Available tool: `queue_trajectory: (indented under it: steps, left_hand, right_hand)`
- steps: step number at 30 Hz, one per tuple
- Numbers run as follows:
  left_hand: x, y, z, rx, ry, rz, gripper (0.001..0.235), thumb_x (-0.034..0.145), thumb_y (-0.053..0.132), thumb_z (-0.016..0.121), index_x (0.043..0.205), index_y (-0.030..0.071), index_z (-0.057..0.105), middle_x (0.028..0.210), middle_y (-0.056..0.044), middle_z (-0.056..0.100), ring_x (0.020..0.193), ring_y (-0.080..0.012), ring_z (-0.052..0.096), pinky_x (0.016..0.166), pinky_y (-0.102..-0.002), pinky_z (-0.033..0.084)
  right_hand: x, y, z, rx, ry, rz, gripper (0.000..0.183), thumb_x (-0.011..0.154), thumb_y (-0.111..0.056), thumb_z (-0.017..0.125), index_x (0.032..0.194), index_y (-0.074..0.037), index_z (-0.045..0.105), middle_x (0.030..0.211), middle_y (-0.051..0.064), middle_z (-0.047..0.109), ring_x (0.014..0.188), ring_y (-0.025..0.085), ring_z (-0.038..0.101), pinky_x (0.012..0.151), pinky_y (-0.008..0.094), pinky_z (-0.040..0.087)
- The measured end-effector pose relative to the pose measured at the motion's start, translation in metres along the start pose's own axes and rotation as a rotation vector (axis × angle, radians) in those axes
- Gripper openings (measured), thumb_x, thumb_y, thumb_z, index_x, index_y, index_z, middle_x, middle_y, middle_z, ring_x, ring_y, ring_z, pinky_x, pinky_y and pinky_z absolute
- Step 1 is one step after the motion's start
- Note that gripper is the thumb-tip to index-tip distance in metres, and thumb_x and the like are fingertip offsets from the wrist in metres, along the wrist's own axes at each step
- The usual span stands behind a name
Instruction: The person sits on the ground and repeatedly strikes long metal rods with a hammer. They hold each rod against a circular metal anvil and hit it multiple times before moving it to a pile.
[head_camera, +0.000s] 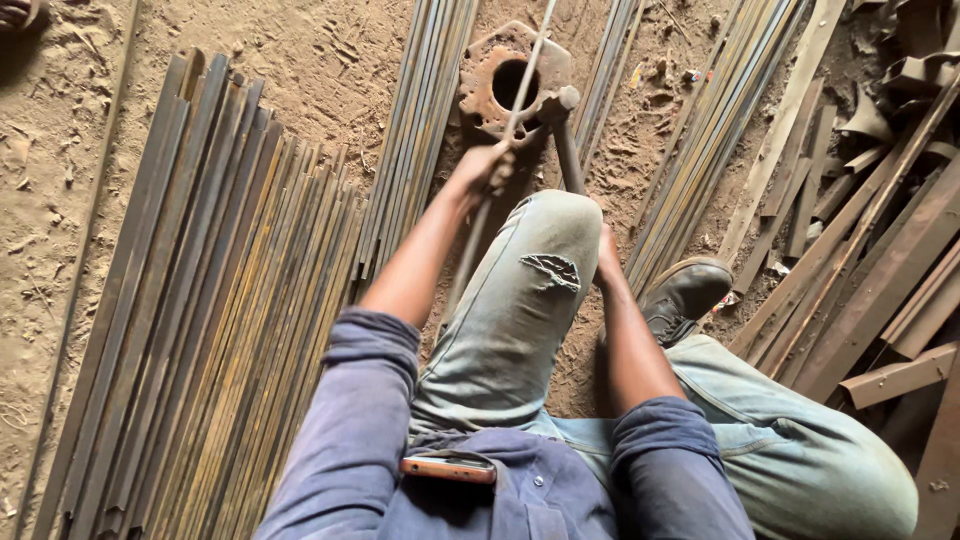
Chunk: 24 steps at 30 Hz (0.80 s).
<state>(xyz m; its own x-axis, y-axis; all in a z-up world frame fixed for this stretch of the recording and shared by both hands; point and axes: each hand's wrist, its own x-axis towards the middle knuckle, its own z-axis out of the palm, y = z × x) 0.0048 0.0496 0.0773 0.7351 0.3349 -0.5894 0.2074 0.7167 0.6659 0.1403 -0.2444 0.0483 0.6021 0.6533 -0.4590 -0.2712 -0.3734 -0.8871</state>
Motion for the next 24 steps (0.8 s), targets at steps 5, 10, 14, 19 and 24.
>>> queue_trajectory:
  steps: [5, 10, 14, 19, 24]
  left_hand:
    - [-0.037, -0.087, -0.071, 0.295, 0.153, 0.252, 0.047, 0.102, 0.050, 0.063, 0.087, 0.007, 0.073, 0.063, 0.000, 0.060, 0.053, -0.0081, 0.051, 0.051, -0.026, 0.039]
    - [-0.137, -0.145, -0.111, 0.686, 0.361, 0.499, 0.044, 0.104, 0.048, 0.063, 0.100, 0.006, 0.075, 0.077, 0.000, 0.068, 0.069, -0.0084, 0.062, 0.062, -0.027, 0.048]
    - [-0.221, -0.157, -0.109, 0.661, 0.488, 0.064, 0.045, 0.100, 0.050, 0.061, 0.101, 0.008, 0.076, 0.065, -0.004, 0.062, 0.057, -0.0154, 0.059, 0.055, -0.033, 0.044]
    - [-0.288, -0.188, -0.135, 0.731, 0.500, 0.221, 0.039, 0.101, 0.044, 0.061, 0.102, 0.008, 0.076, 0.069, -0.002, 0.068, 0.059, -0.0111, 0.063, 0.057, -0.031, 0.048]
    - [-0.314, -0.213, -0.155, 0.664, 0.478, 0.310, 0.040, 0.102, 0.043, 0.060, 0.099, 0.006, 0.075, 0.072, -0.001, 0.068, 0.059, -0.0109, 0.059, 0.054, -0.030, 0.046]
  right_hand:
    - [-0.018, -0.061, 0.004, -0.071, 0.041, 0.019, 0.021, 0.085, -0.007, 0.079, 0.102, 0.002, 0.069, 0.085, 0.007, 0.071, 0.065, 0.013, 0.065, 0.056, 0.029, 0.054]
    - [-0.018, -0.112, 0.001, -0.218, 0.203, -0.261, 0.019, 0.089, -0.009, 0.077, 0.093, -0.001, 0.060, 0.077, 0.008, 0.060, 0.054, 0.013, 0.060, 0.040, 0.029, 0.053]
    - [0.008, -0.125, 0.001, -0.463, 0.367, -0.583, 0.018, 0.095, -0.008, 0.077, 0.106, -0.002, 0.064, 0.078, 0.007, 0.066, 0.060, 0.012, 0.066, 0.052, 0.027, 0.058]
    - [0.012, -0.112, 0.022, -0.514, 0.323, -0.345, 0.027, 0.096, -0.012, 0.064, 0.123, -0.011, 0.066, 0.088, -0.001, 0.071, 0.061, 0.007, 0.065, 0.042, 0.024, 0.057]
    - [0.024, -0.118, 0.033, -0.672, 0.287, -0.178, 0.017, 0.096, -0.012, 0.068, 0.113, -0.010, 0.065, 0.079, 0.002, 0.065, 0.060, 0.011, 0.062, 0.046, 0.028, 0.054]
